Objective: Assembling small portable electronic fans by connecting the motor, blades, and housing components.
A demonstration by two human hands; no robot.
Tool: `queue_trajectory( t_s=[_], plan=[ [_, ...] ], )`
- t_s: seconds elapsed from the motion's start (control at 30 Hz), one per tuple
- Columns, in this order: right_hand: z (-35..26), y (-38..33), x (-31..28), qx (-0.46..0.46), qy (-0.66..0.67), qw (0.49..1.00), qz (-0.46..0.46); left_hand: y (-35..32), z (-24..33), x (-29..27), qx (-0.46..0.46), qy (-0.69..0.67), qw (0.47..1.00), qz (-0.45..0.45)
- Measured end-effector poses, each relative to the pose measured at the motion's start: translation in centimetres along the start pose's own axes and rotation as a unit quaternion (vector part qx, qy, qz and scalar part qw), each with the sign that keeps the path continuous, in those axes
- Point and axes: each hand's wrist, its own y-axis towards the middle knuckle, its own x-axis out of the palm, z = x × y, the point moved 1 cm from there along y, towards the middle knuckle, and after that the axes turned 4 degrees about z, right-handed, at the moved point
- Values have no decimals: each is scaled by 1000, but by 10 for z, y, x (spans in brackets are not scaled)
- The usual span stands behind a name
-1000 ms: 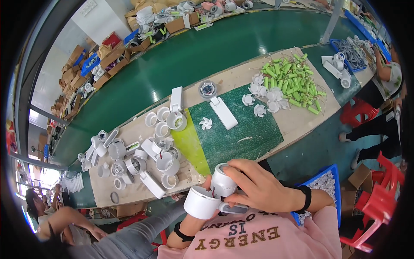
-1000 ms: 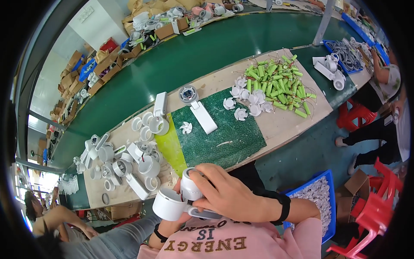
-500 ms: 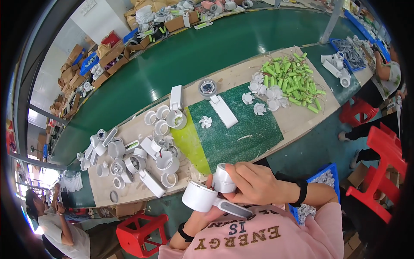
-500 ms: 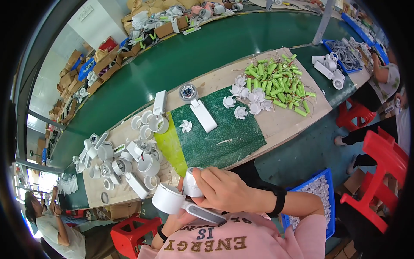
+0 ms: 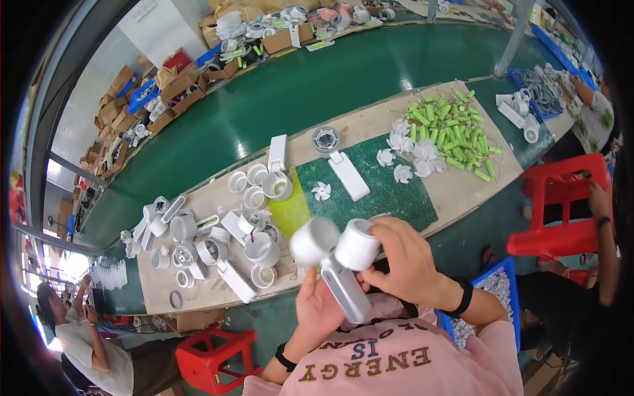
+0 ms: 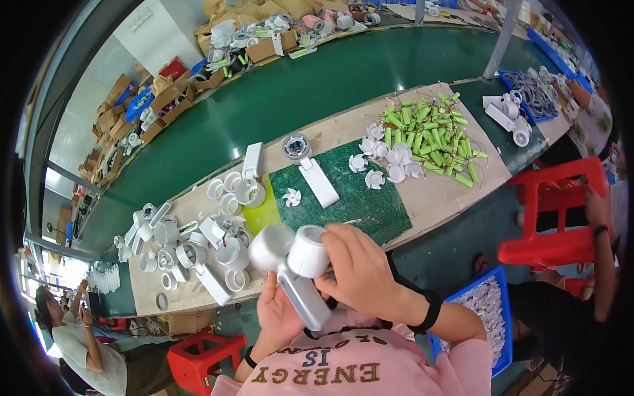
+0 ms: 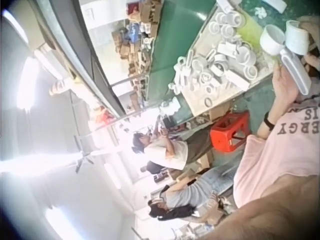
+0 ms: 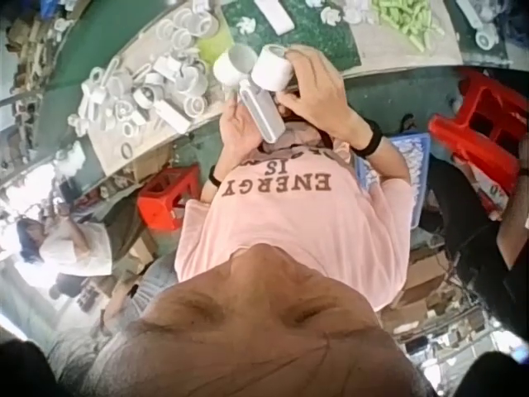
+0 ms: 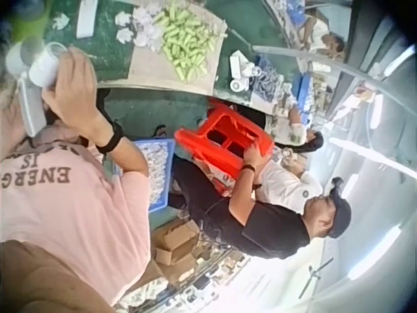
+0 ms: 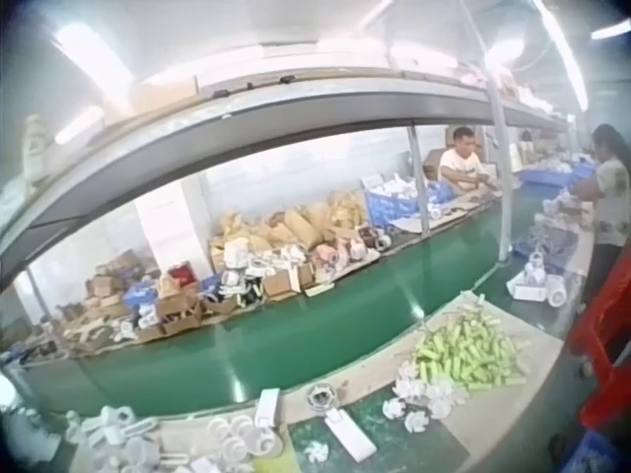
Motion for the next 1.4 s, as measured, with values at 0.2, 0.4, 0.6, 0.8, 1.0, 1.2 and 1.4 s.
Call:
queue_trajectory(
  t_s=[0.2, 0.4, 0.6, 0.8, 1.0, 1.2, 1.4],
  plan=[
    [7, -3, 0, 77, 153, 983, -62, -7, 11, 4, 108, 265, 954, -89],
    [15, -19, -3, 212, 507, 835, -25, -9, 12, 6, 67, 377, 923, -46],
    [1, -18, -6, 158, 465, 869, -58, -11, 13, 13, 91, 456, 885, -40],
    [-15, -33, 8, 257, 478, 837, -68, -11, 6, 8, 177, 451, 874, 20],
    [-18, -34, 3, 194, 475, 854, -85, -10, 5, 5, 254, 433, 864, 25],
    [-4, -18, -4, 79, 335, 924, -165, -12, 8, 6, 249, 436, 864, -10],
    [-4, -25, 0, 193, 440, 860, -169, -10, 7, 9, 281, 464, 840, -13]
  ],
)
